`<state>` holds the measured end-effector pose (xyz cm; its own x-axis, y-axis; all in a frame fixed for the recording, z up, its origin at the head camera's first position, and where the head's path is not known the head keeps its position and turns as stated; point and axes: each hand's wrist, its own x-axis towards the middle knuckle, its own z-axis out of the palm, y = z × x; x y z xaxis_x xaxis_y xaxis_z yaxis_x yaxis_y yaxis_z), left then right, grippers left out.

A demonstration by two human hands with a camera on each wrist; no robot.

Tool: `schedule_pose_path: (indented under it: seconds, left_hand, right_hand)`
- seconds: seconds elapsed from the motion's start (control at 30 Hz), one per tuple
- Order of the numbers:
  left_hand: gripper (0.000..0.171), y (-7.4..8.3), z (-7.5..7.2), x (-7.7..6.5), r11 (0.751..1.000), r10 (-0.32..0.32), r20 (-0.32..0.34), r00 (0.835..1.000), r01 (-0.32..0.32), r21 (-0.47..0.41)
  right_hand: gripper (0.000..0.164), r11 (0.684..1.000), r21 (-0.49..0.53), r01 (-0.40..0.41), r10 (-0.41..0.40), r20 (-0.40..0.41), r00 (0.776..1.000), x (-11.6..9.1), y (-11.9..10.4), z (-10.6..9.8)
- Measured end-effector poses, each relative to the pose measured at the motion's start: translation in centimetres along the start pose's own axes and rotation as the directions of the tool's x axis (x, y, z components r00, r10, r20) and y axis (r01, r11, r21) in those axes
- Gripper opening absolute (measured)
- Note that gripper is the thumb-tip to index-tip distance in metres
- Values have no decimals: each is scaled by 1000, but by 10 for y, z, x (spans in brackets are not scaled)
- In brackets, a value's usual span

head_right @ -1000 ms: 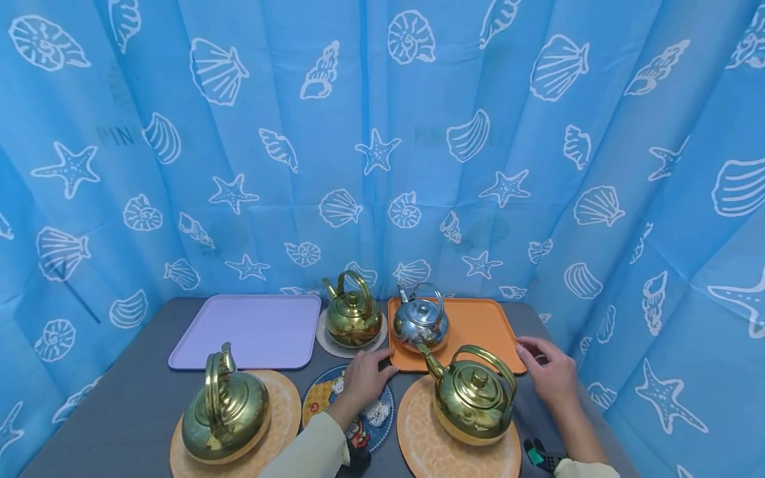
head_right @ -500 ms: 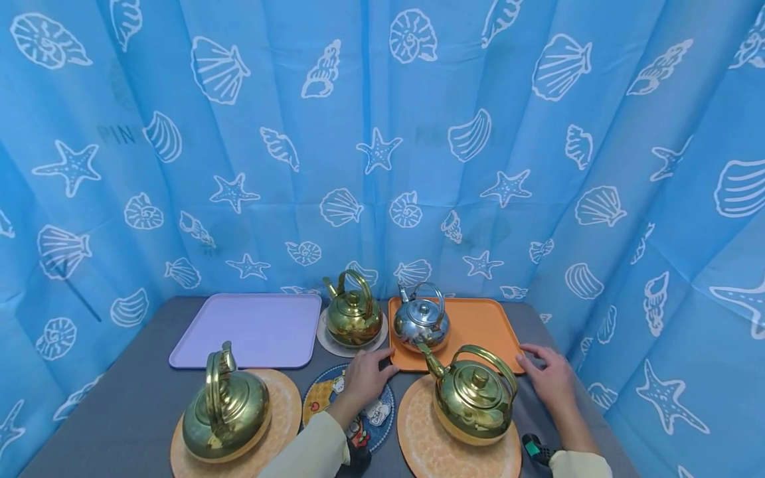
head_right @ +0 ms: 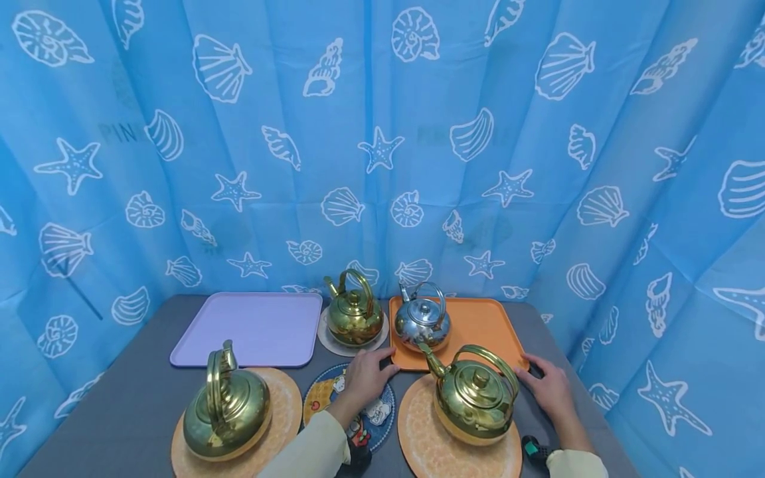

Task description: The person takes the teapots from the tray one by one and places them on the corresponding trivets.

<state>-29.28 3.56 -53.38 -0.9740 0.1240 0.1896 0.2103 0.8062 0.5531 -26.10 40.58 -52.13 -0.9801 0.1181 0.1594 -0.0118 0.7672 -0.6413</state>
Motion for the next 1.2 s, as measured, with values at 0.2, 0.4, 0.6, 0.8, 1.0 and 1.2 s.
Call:
schedule_pose_path:
  seconds: [0.2, 0.4, 0.6, 0.8, 1.0, 1.2]
  left_hand:
    - [42, 2, -2, -1, 1000, -21, 0, 1000, 21, -8]
    - [43, 2, -1, -2, 1000, -20, 6, 1000, 20, -4]
    - [42, 2, -2, -3, 1000, -22, 3, 1000, 22, -14]
    - [42, 4, -3, -1, 999, -33, 16, 999, 33, -26]
    - [38, 4, -8, 1, 990, -47, 41, 998, 52, -129]
    - [33, 5, -14, 4, 963, -18, 28, 999, 25, -267]
  right_hand:
    - [51, 1000, -13, -5, 5, 40, 999, 5, 0, 1]
    - [49, 999, -27, -18, 19, 48, 999, 6, 3, 3]
    - [51, 998, -14, -55, 56, 46, 997, 7, 4, 5]
    - [55, 998, -14, -67, 68, 46, 997, 8, 8, 5]
    - [58, 997, -22, -76, 77, 65, 995, 8, 8, 1]
    - [60, 992, 18, -123, 120, 111, 987, 8, 5, -4]
